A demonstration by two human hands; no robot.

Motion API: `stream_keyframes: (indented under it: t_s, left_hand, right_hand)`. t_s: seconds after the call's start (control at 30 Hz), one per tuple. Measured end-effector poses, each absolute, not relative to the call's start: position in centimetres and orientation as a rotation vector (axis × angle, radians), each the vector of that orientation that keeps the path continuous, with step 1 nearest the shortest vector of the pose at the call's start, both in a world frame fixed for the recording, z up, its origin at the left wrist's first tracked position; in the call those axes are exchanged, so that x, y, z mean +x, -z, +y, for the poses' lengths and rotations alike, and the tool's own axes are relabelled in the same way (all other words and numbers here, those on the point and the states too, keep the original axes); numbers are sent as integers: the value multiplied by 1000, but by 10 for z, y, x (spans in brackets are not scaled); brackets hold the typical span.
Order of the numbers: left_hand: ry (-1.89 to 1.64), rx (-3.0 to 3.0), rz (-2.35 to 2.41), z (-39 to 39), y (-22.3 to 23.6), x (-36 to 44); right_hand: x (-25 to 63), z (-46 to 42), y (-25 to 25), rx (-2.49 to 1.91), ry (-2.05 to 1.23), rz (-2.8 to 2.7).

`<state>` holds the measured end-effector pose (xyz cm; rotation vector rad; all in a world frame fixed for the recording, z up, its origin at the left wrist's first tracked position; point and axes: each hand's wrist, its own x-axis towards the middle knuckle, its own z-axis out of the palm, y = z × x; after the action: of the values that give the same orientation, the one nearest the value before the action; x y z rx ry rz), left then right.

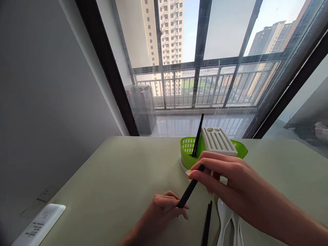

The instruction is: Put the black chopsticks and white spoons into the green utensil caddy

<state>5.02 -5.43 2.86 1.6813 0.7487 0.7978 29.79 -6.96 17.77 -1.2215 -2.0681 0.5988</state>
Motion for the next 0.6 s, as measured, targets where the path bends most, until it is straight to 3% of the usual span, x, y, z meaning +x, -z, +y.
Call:
stream_keyframes:
  t_s: [0.6]
  left_hand:
    - [-810,1636,1010,-66,-30,52]
  right_hand:
    - [261,-77,-175,-995,-531,-2251]
